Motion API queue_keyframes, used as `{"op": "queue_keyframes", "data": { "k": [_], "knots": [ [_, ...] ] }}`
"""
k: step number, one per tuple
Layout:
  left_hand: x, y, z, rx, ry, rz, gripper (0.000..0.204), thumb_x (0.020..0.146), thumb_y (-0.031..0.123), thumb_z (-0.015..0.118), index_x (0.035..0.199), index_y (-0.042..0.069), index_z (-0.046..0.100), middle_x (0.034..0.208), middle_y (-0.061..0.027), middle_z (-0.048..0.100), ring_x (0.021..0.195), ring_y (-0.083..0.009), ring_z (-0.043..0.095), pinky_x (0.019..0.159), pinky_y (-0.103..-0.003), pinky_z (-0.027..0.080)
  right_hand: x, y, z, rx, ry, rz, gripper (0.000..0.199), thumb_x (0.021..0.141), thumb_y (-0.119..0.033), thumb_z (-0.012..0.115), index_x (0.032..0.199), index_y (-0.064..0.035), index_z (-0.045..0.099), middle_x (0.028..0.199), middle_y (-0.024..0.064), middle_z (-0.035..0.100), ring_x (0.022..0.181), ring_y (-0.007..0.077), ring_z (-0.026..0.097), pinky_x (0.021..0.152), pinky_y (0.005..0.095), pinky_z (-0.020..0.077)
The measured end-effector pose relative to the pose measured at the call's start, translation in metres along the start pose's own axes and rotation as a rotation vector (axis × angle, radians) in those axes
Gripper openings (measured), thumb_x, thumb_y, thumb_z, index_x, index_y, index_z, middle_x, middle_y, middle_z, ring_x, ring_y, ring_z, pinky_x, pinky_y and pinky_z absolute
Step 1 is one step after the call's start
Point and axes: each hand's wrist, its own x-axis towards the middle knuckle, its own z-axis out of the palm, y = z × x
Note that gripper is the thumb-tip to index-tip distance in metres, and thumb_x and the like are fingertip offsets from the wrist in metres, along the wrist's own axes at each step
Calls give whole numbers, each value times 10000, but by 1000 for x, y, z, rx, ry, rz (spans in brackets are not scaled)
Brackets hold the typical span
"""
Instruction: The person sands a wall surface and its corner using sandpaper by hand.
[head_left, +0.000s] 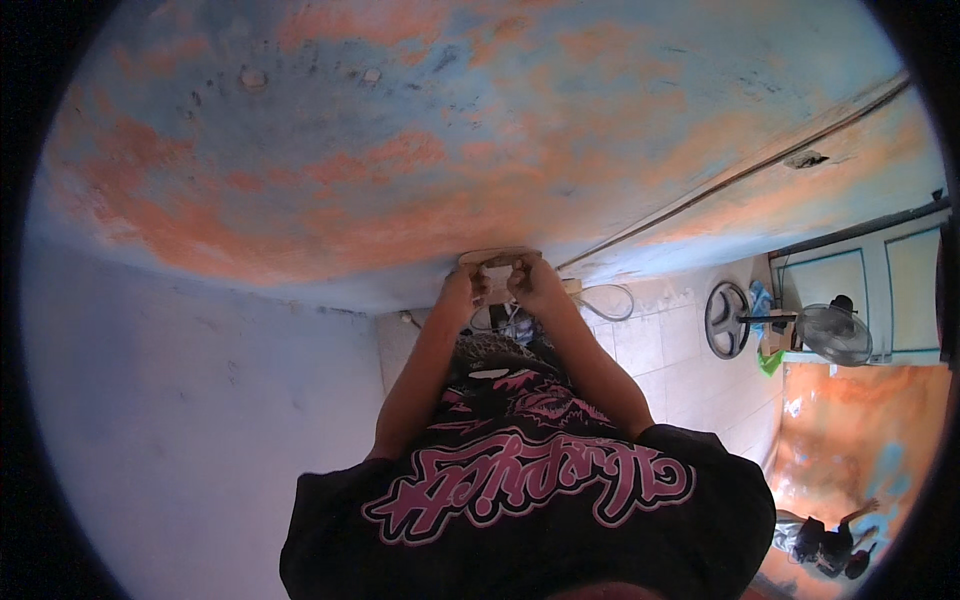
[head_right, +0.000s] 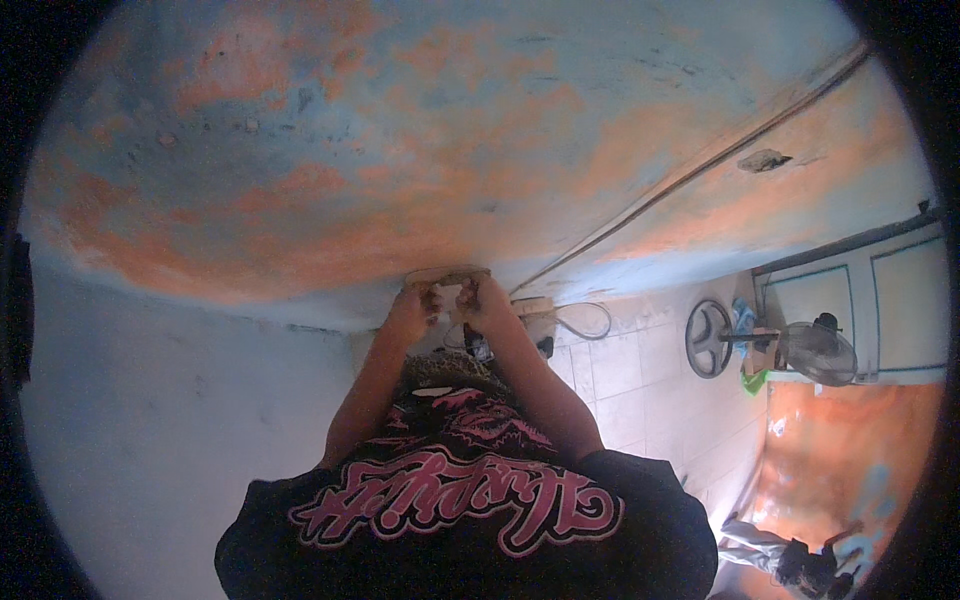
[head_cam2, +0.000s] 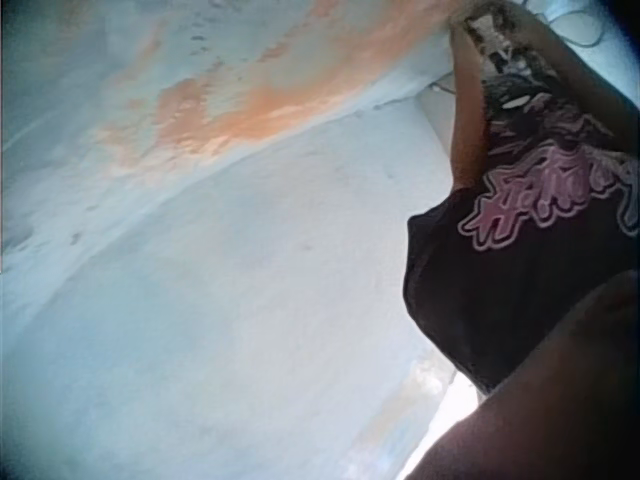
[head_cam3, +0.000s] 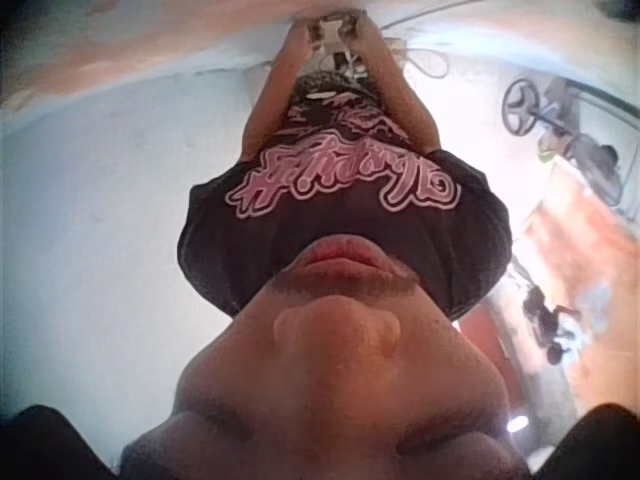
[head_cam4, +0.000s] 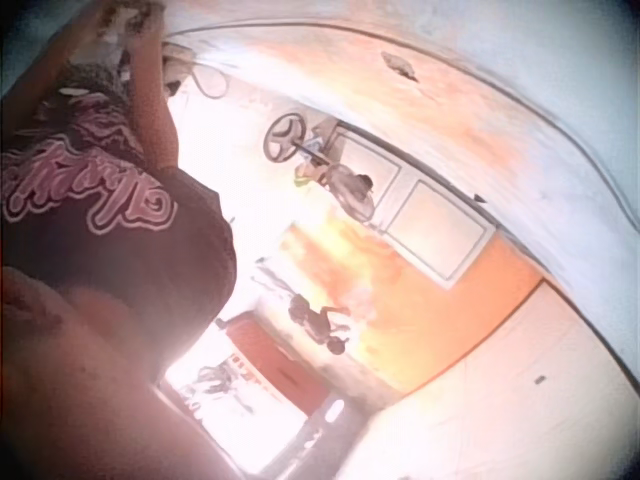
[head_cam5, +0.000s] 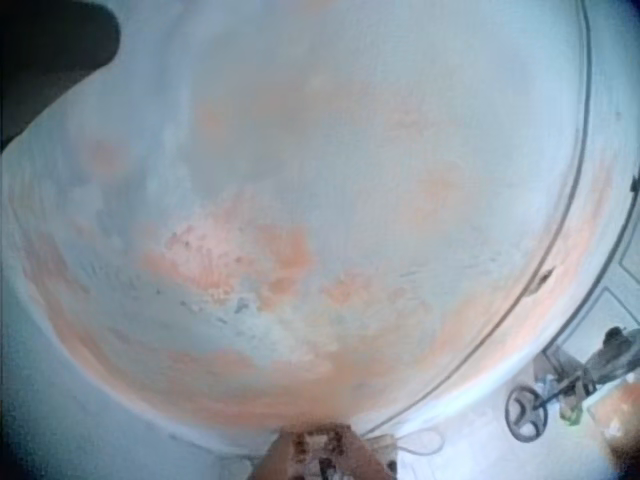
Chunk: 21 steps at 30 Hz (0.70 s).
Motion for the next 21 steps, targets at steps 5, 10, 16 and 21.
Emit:
{"op": "queue_keyframes", "data": {
  "k": [5,10,16,21],
  "knots": [
    [15,-20,-44,13,-45,46,282,767,411,461,744,138,526,650,0,511,595,-161,481,538,-310,334,36,30,-36,-801,-264,-360,70,806,-85,408,756,-49,441,653,23,439,516,87,412,434,171,380],
    [-9,0,-4,-28,-108,-16,248,760,388,501,745,141,524,649,3,508,604,-150,487,512,-292,349,8,-2,-20,-231,-173,-158,34,792,-56,422,768,-49,445,661,22,449,527,67,421,445,145,379],
    [16,-18,-18,-116,-51,-39,167,723,308,565,714,147,524,614,1,485,572,-144,467,508,-281,346,29,5,-28,-38,33,42,63,777,-44,428,724,-51,460,606,6,435,467,76,405,392,169,362],
    [11,6,12,56,-25,-105,181,738,312,546,698,136,529,615,3,487,567,-147,461,521,-304,346,39,-19,-51,-488,-79,-176,46,774,-38,431,744,-44,464,603,12,432,486,82,428,399,176,375]
  ]
}}
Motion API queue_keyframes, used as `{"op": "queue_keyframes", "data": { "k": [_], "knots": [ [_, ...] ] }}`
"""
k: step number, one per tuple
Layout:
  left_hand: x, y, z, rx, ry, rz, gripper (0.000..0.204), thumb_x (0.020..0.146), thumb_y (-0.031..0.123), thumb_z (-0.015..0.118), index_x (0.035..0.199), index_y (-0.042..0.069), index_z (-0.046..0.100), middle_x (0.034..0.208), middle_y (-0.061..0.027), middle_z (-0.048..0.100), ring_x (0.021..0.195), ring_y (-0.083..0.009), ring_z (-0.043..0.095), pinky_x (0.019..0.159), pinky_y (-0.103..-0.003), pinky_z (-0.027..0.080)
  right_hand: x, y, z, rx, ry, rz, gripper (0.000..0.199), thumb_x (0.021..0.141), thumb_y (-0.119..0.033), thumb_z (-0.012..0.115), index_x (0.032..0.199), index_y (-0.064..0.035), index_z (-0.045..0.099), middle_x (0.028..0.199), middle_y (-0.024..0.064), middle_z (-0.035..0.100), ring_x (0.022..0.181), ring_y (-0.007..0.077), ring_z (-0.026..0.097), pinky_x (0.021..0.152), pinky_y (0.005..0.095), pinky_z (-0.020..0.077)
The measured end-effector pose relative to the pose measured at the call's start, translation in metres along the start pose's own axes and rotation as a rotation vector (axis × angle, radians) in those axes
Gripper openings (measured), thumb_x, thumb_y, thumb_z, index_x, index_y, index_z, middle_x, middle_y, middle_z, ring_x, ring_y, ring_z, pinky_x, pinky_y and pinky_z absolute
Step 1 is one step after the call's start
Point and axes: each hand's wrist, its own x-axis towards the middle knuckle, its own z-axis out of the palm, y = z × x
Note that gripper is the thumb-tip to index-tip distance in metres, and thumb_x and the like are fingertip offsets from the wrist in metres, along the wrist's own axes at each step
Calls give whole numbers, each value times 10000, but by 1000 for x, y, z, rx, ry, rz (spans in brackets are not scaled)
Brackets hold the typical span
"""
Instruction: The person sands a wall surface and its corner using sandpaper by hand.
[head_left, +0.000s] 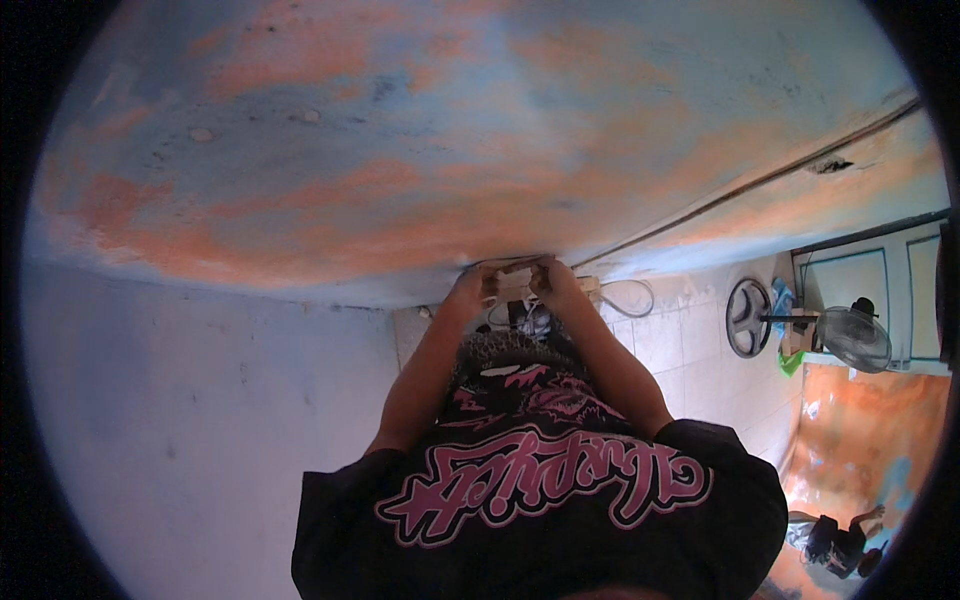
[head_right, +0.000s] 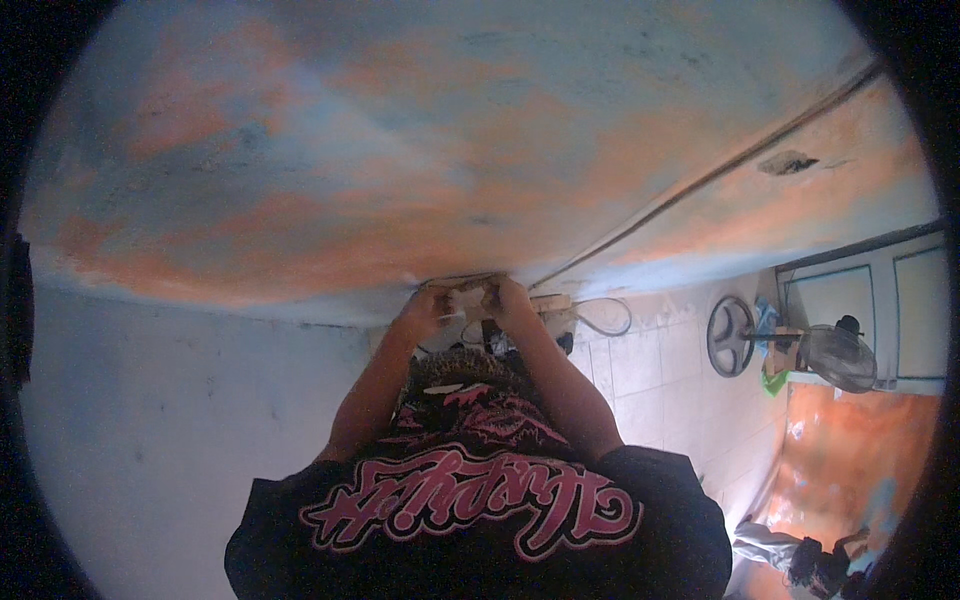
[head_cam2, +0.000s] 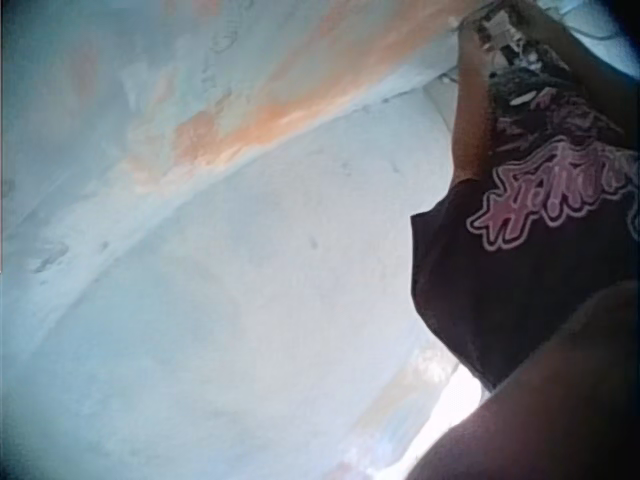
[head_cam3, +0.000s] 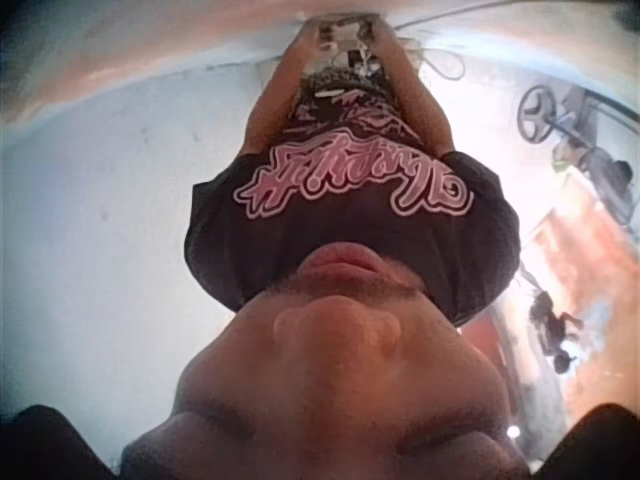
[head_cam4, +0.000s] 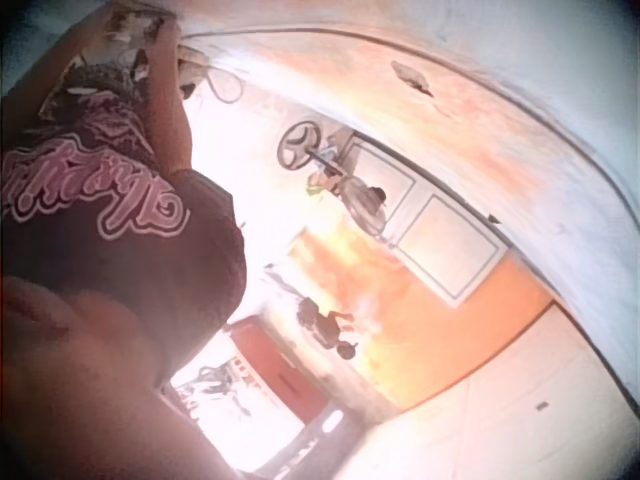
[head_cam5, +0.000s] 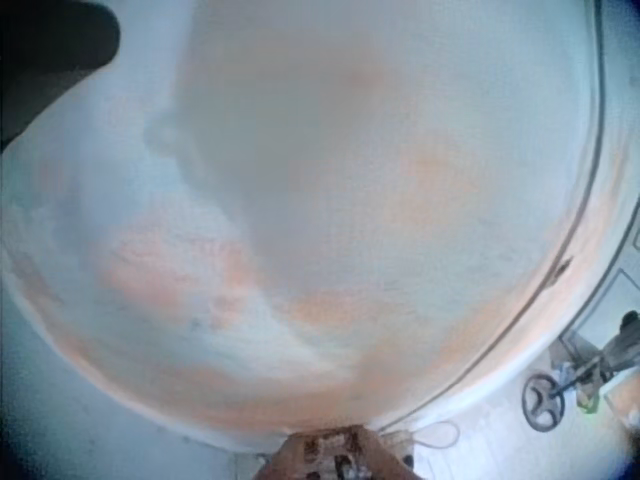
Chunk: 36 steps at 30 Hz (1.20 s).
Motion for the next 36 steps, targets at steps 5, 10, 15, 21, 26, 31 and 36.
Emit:
{"op": "queue_keyframes", "data": {
  "k": [5,10,15,21,26,31,36],
  "knots": [
    [23,-21,1,-83,18,-83,218,759,350,504,727,137,541,634,11,502,598,-156,471,548,-315,348,4,-1,-4,561,91,331,34,768,-44,448,784,-18,463,626,29,431,509,114,432,428,201,379],
    [9,-17,25,-126,-60,18,224,789,344,453,770,137,537,642,24,496,613,-160,471,556,-322,350,18,5,-39,-71,-188,-123,40,773,-46,444,776,-6,445,655,38,439,566,115,440,466,193,397],
    [13,-16,36,-119,-41,46,232,805,341,431,773,133,531,653,15,507,604,-155,473,524,-333,347,4,-23,-29,50,-109,-13,60,781,-55,439,743,-9,441,633,37,434,546,109,430,466,200,398],
    [18,-28,37,-144,-60,11,214,803,310,427,753,130,532,642,13,496,592,-153,472,518,-351,359,6,-7,-37,87,-143,-8,48,767,-79,464,740,-39,466,574,36,434,493,113,432,446,221,385],
    [9,-19,65,-68,-17,32,207,793,306,444,755,121,527,627,0,495,582,-157,479,524,-355,372,-32,-64,-21,632,83,225,65,794,-81,434,740,-49,453,598,25,440,503,112,433,439,216,396],
    [60,-37,26,-100,-66,134,151,772,264,488,741,120,523,594,-4,490,540,-134,469,519,-285,365,-17,-34,-22,266,36,-79,56,789,-84,435,757,-44,459,615,29,448,516,114,440,448,218,400],
    [13,-17,96,-1,6,85,164,766,281,500,728,122,514,584,-7,482,531,-136,462,495,-270,350,-45,-77,-24,662,185,54,56,777,-78,445,743,-40,468,626,36,455,520,111,443,453,207,393]
  ]
}}
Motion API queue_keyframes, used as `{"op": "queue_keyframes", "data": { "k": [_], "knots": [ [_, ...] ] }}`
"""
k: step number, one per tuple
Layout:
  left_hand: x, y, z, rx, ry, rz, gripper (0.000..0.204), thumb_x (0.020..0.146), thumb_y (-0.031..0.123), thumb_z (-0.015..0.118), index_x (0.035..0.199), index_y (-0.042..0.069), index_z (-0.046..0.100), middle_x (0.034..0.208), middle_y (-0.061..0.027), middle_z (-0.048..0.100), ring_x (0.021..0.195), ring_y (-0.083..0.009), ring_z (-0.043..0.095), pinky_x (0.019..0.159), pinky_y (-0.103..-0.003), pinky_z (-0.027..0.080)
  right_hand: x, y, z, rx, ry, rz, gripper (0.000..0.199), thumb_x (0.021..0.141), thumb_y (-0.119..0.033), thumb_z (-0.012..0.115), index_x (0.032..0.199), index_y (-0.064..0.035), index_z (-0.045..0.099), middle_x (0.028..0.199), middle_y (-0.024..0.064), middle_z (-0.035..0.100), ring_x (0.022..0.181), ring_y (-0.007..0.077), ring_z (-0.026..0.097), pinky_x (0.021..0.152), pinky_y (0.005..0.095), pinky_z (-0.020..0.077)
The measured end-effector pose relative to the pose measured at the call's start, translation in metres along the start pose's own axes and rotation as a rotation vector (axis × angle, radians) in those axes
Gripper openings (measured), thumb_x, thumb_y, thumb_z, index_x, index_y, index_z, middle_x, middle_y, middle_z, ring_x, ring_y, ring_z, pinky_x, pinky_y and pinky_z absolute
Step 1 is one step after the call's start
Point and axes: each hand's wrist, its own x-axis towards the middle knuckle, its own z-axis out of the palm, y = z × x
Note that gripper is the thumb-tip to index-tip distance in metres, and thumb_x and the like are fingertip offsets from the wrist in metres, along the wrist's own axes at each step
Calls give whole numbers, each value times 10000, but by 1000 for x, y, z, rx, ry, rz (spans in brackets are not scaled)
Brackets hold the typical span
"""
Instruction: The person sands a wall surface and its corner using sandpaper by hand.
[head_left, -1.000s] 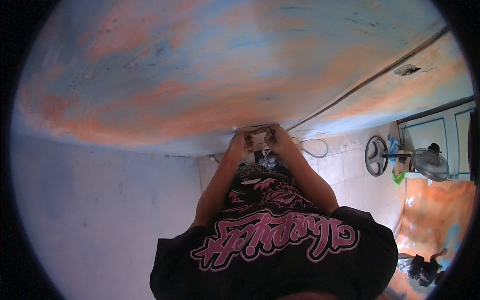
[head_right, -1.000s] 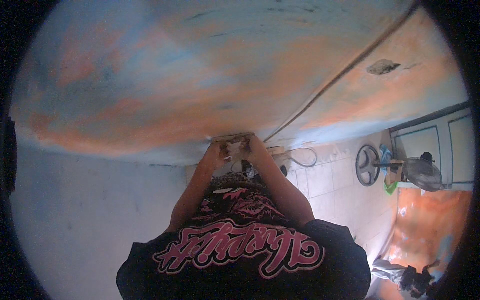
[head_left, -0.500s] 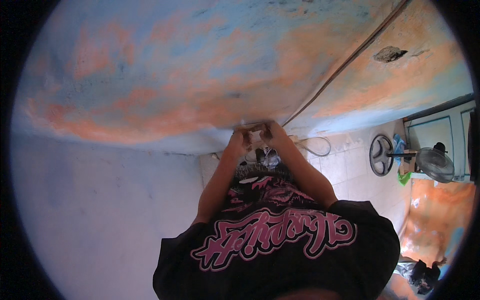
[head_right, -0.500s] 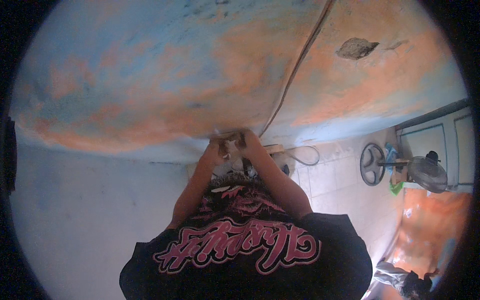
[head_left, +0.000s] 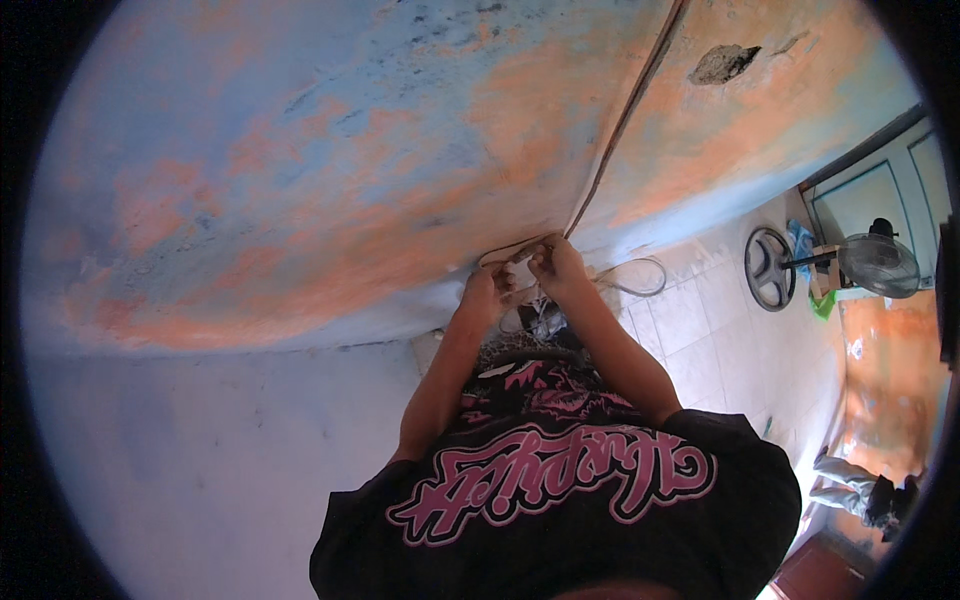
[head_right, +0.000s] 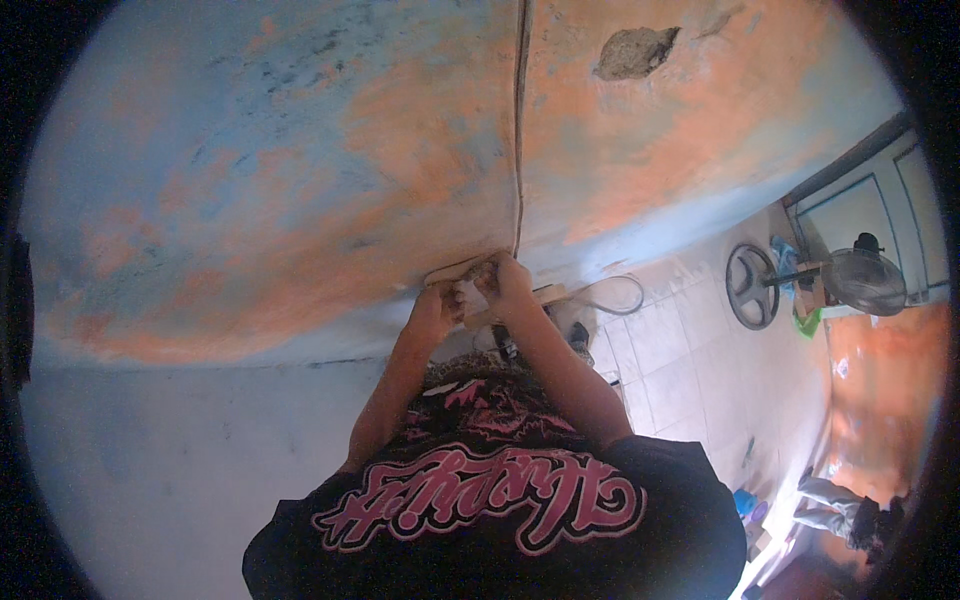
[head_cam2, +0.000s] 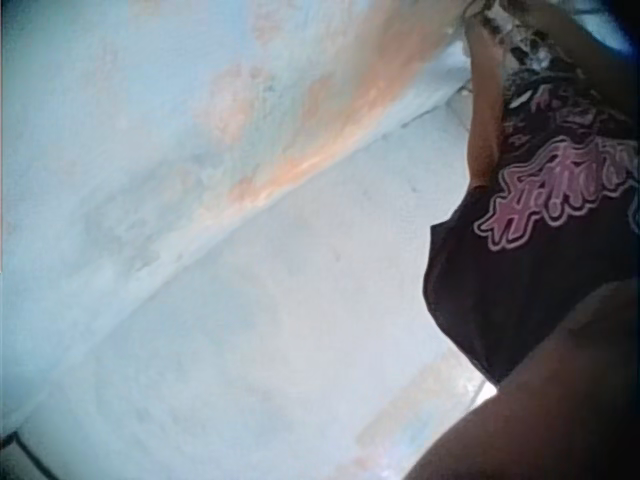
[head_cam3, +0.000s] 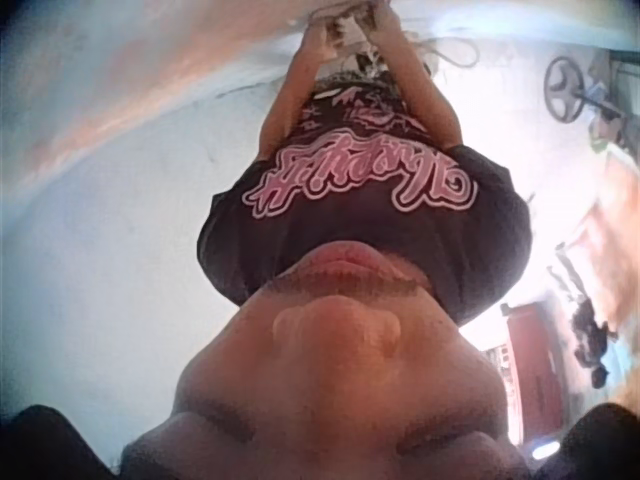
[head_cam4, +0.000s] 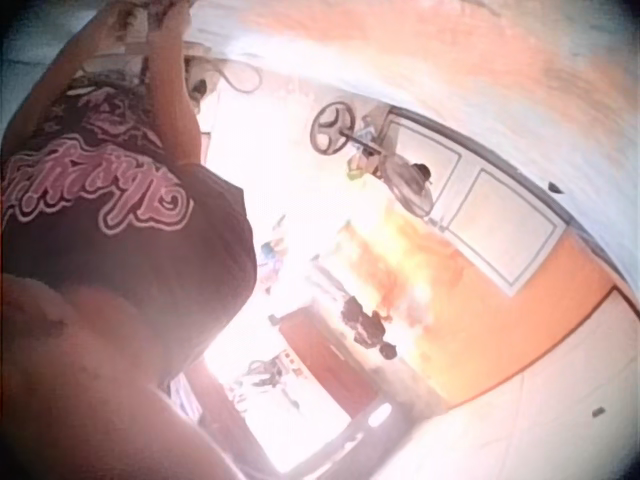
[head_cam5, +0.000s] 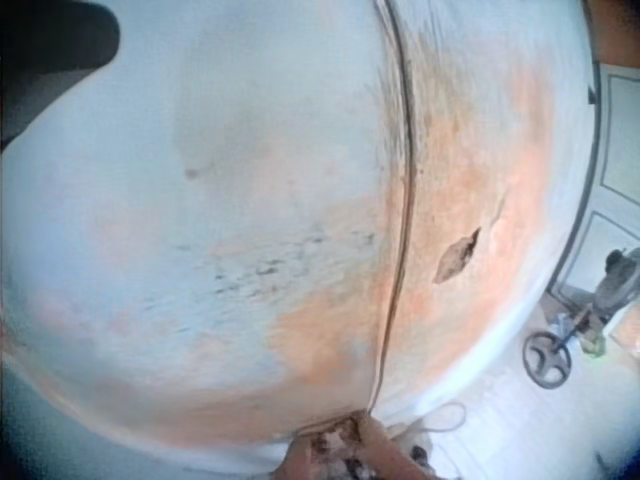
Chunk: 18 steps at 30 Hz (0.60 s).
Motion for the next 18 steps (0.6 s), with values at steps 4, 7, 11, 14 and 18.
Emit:
{"op": "queue_keyframes", "data": {
  "k": [4,7,11,14,18],
  "knots": [
    [31,-16,-47,86,-41,-100,191,772,313,492,741,126,508,604,-2,485,538,-131,459,484,-269,346,24,19,-9,30,52,123,69,772,-65,447,712,-32,461,613,41,452,523,111,442,458,197,383],
    [-6,4,0,11,-93,54,215,784,328,478,811,118,517,644,-3,489,566,-132,472,496,-271,365,2,-3,-1,112,-57,20,88,771,-62,447,691,-27,459,602,45,454,521,115,448,456,200,396],
    [-3,0,-17,-2,-157,77,242,795,329,465,884,111,518,704,-18,514,590,-136,489,502,-276,386,2,2,1,-38,32,-78,114,788,-108,421,752,-28,494,603,49,435,502,143,428,423,257,354],
    [30,-29,-60,1007,-178,525,243,803,321,454,913,116,527,761,-30,537,620,-141,501,525,-281,402,26,30,-21,-83,-100,185,76,773,-63,444,710,-32,474,589,46,452,498,123,438,455,222,394],
    [24,-13,-53,-79,-126,-38,199,798,302,452,842,128,539,734,-24,549,640,-152,504,529,-307,387,-3,22,1,-229,-37,23,70,770,-80,452,715,-46,478,563,35,439,472,126,434,459,247,374]
  ]
}}
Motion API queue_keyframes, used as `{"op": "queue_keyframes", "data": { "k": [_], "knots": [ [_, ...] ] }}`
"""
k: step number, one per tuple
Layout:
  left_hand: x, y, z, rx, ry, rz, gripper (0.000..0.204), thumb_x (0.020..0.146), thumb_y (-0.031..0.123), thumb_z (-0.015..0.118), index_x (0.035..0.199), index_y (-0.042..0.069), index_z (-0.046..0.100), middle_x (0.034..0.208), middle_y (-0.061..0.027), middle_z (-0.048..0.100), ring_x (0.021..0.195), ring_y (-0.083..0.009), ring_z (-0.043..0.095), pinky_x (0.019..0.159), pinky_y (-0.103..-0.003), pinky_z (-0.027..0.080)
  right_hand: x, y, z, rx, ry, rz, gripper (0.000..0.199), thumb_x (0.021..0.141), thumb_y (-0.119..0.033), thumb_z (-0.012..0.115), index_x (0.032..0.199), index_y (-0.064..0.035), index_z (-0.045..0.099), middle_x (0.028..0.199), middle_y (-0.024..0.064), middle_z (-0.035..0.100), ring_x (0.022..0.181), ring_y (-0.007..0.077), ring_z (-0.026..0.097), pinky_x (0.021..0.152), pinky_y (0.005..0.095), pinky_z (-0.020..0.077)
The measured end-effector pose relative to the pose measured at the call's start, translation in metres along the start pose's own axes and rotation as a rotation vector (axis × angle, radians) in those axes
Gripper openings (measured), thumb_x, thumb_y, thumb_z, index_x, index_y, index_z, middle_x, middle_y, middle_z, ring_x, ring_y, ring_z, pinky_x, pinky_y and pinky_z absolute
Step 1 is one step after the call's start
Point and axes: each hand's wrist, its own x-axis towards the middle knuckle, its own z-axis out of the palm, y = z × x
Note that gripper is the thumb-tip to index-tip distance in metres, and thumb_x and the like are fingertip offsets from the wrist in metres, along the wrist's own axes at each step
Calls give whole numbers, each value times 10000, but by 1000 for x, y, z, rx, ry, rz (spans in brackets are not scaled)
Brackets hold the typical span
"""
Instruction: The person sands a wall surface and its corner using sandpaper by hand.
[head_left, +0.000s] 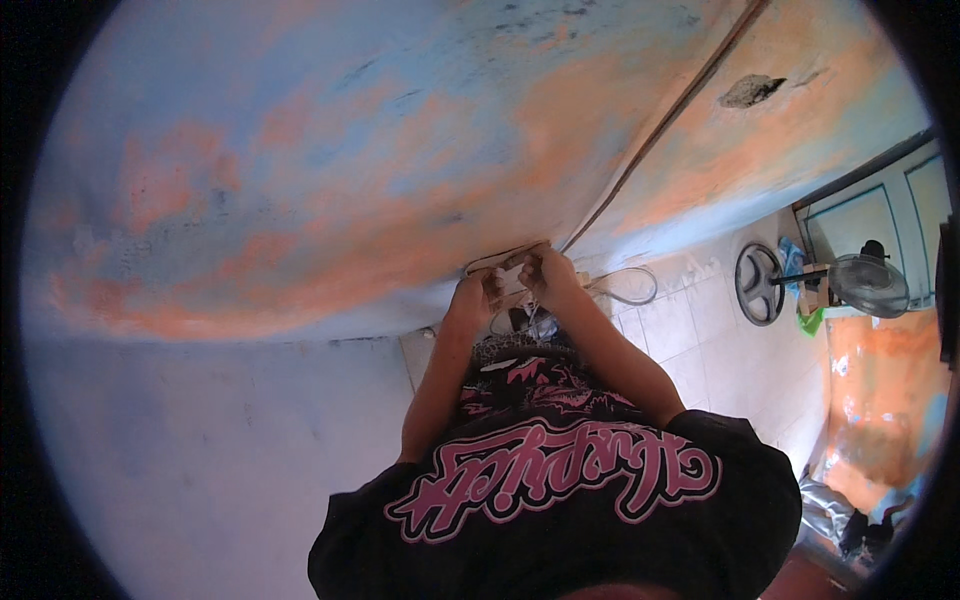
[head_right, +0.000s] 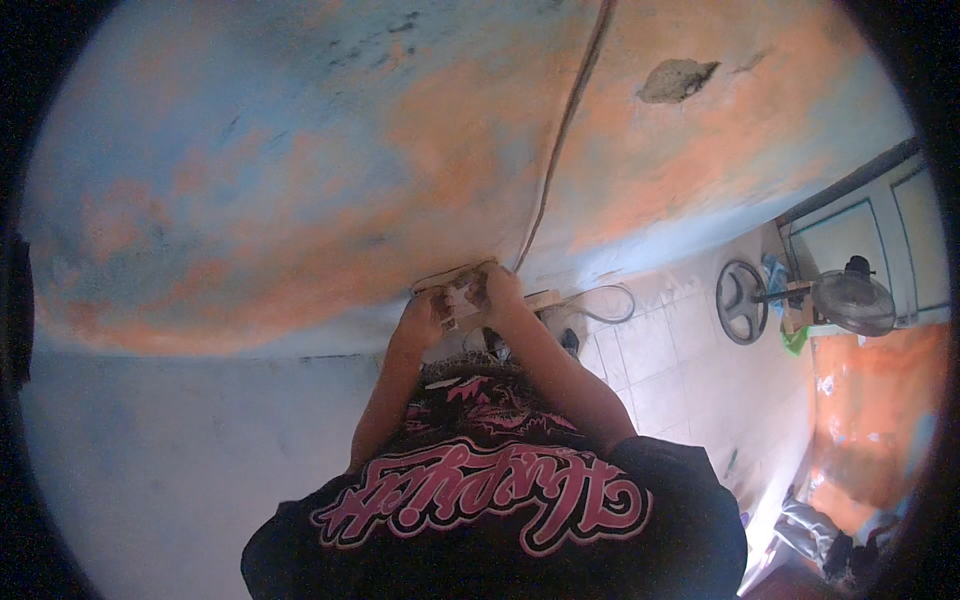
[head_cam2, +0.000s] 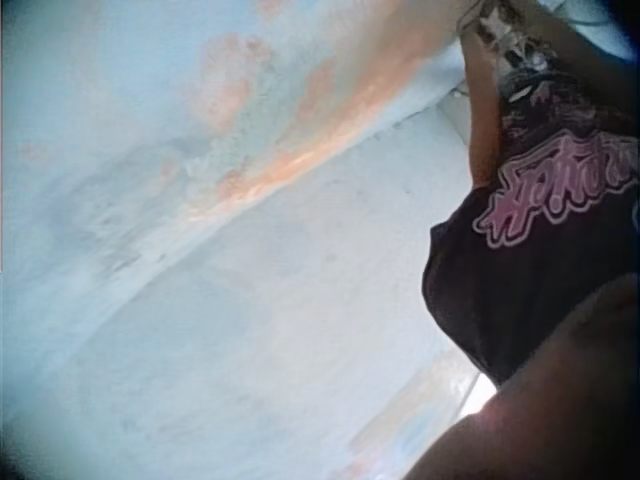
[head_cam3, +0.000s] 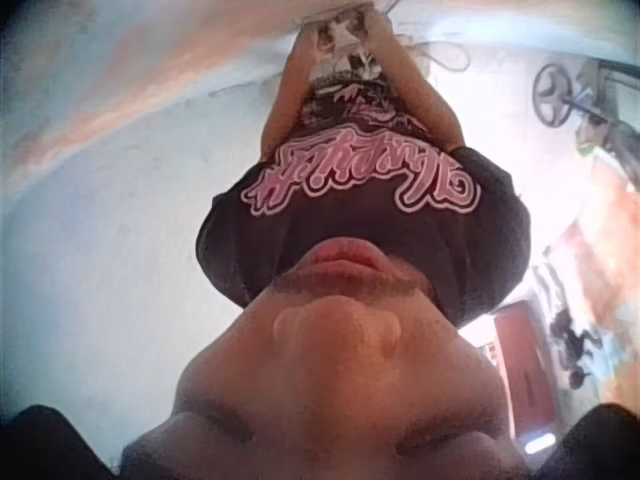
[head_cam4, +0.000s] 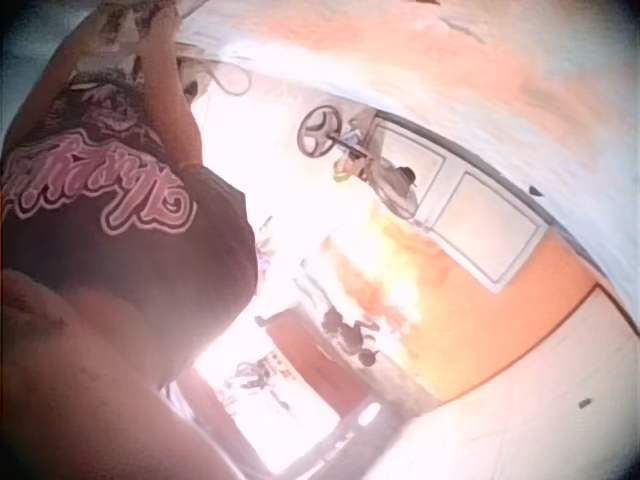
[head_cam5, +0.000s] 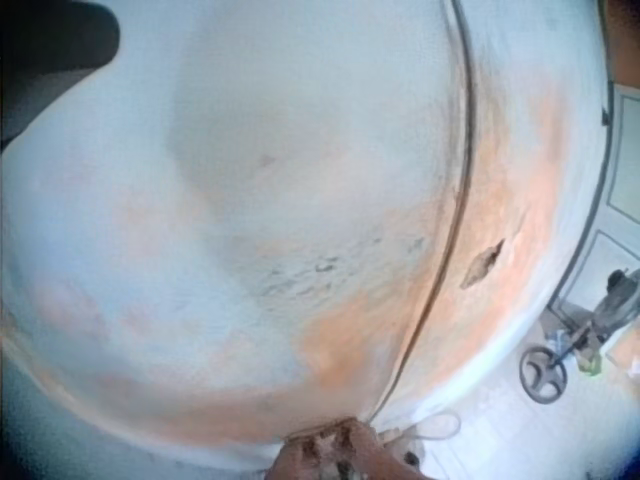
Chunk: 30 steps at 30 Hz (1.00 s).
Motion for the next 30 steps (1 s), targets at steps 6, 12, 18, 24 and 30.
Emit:
{"op": "queue_keyframes", "data": {
  "k": [6,12,18,24,30],
  "knots": [
    [-16,3,-17,-72,141,-86,177,792,281,445,761,130,531,644,-4,526,588,-156,475,523,-334,352,23,30,0,-29,9,184,69,772,-82,463,726,-35,481,591,35,447,525,136,449,471,253,391],
    [-34,10,-52,-114,161,49,195,780,296,452,693,134,518,612,-2,503,558,-146,460,479,-323,327,11,43,31,-90,-3,99,79,794,-80,444,751,-26,481,619,47,481,544,138,473,500,259,436],
    [-58,30,-48,-143,287,47,206,782,298,449,691,124,512,558,2,477,494,-150,450,436,-303,325,25,77,28,-126,-109,136,68,780,-63,469,830,-26,495,701,67,518,557,148,490,500,252,441],
    [-64,28,-86,-125,345,40,211,794,283,427,687,118,504,541,-6,458,447,-149,431,410,-312,340,63,125,12,-170,-271,223,180,822,-96,430,971,-17,492,778,57,534,682,112,518,554,189,443],
    [-72,37,-101,-75,290,101,212,803,263,408,681,113,494,522,-1,430,412,-133,396,381,-268,318,27,113,52,-111,-75,132,173,810,-77,436,934,-3,532,842,67,525,702,104,503,566,172,428]
  ]
}}
